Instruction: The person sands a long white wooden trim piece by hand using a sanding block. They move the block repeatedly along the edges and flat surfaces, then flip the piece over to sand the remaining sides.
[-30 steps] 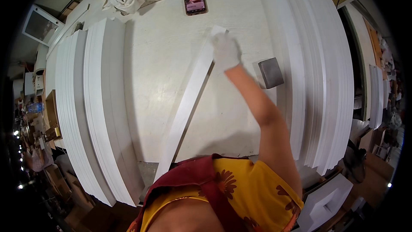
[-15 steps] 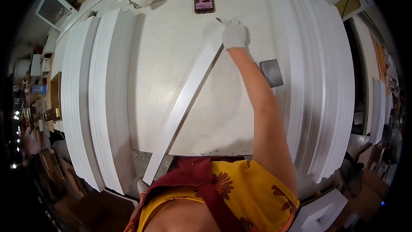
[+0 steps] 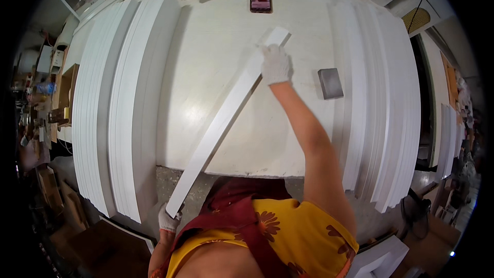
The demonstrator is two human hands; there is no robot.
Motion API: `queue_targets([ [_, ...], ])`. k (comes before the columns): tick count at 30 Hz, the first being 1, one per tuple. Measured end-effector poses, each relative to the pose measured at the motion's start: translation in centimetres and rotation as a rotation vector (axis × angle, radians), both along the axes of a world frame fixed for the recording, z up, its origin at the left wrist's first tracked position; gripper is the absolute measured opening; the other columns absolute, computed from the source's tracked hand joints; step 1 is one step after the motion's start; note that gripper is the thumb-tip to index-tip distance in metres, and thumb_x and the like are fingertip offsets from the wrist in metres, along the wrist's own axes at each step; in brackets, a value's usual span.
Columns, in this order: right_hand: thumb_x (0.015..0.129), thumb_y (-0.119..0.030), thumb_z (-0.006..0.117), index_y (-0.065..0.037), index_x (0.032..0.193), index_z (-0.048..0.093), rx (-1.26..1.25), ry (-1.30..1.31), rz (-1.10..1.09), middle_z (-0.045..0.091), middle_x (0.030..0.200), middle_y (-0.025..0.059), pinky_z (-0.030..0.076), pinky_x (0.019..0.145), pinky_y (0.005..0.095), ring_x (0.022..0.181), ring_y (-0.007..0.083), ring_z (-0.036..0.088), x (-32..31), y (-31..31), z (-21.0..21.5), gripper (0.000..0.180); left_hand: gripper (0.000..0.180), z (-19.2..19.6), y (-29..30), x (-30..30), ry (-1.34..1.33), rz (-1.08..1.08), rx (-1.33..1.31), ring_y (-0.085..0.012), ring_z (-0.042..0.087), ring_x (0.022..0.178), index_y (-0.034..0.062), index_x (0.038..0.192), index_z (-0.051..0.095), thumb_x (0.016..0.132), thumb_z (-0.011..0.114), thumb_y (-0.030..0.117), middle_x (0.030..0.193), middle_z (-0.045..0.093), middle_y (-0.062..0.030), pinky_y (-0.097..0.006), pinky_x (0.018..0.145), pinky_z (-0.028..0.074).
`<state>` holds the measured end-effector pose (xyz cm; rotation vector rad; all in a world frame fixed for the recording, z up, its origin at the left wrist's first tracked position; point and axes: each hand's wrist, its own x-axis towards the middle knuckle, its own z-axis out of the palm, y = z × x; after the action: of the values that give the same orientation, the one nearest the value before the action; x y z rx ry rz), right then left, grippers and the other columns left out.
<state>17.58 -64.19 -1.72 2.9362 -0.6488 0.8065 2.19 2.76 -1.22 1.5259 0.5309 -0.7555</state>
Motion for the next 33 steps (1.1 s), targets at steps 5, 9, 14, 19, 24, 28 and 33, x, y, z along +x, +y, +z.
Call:
queue_targets([
  [5,0.081,-0.012,0.058,-0.014,0.103,0.065,0.063,0.312,0.147,0.062,0.095,0.008,0.051,0.077,0.0411,0.09,0.0263,0.061,-6.8,19.1,2.0,0.024,0.038,-2.1,0.2,1.2,0.415,0.418,-0.563,-0.0309,0.071,0.087,0.0021,0.126,0.058,0.103,0.041,0.027,0.113,0.068,-0.0213,-0.036,0.047,0.059],
  [9,0.081,-0.015,0.057,-0.016,0.121,0.067,0.32,0.352,0.548,0.058,0.088,0.0052,0.046,0.076,0.0425,0.086,0.025,0.058,-13.8,34.8,5.1,0.041,0.038,-3.0,-0.9,1.8,0.44,0.243,-0.746,-0.0267,0.071,0.089,0.0083,0.126,0.061,0.102,0.043,0.031,0.109,0.071,-0.0128,-0.031,0.051,0.057],
  [14,0.082,-0.015,0.057,-0.011,0.107,0.068,0.385,0.283,0.706,0.061,0.092,0.0113,0.046,0.08,0.0445,0.087,0.0299,0.059,-15.7,39.0,3.8,0.028,0.048,-0.3,-1.8,1.2,0.393,0.123,-0.745,-0.0349,0.059,0.123,0.0073,0.143,0.049,0.105,0.039,0.035,0.137,0.058,-0.0152,-0.039,0.078,0.059],
  [19,0.093,-0.005,0.049,-0.007,0.113,0.066,0.366,0.168,-0.028,0.064,0.092,0.0187,0.051,0.073,0.0445,0.086,0.0331,0.063,-9.3,20.1,0.6,0.027,0.063,1.6,-5.7,0.6,0.573,0.201,-0.973,-0.0461,0.055,0.127,0.0005,0.145,0.045,0.106,0.039,0.05,0.141,0.056,-0.0206,-0.051,0.09,0.056],
  [24,0.089,-0.005,0.051,-0.019,0.135,0.062,0.093,0.19,0.192,0.06,0.085,0.0146,0.049,0.072,0.0426,0.078,0.0309,0.059,-10.6,24.3,3.7,0.049,0.063,0.6,-7.6,-0.1,0.55,0.29,-1.224,-0.049,0.033,0.143,0.0004,0.151,0.037,0.107,0.032,0.046,0.151,0.041,-0.0267,-0.064,0.115,0.031],
  [28,0.083,-0.018,0.058,-0.015,0.109,0.069,0.26,0.158,0.665,0.057,0.078,0.007,0.047,0.068,0.0426,0.074,0.027,0.058,-17.9,42.5,4.0,0.029,0.06,0.6,-7.2,-0.5,0.37,0.206,-0.955,-0.0429,0.047,0.134,-0.0051,0.147,0.039,0.105,0.04,0.037,0.143,0.05,-0.028,-0.058,0.112,0.038],
  [33,0.08,-0.011,0.057,-0.011,0.101,0.069,0.241,0.172,0.684,0.06,0.082,0.01,0.048,0.074,0.0447,0.076,0.0297,0.059,-20.4,43.4,0.6,0.024,0.055,-0.2,-7.5,-0.5,0.469,0.272,-1.18,-0.0401,0.049,0.132,-0.01,0.141,0.043,0.104,0.042,0.03,0.142,0.051,-0.0272,-0.055,0.113,0.039],
])
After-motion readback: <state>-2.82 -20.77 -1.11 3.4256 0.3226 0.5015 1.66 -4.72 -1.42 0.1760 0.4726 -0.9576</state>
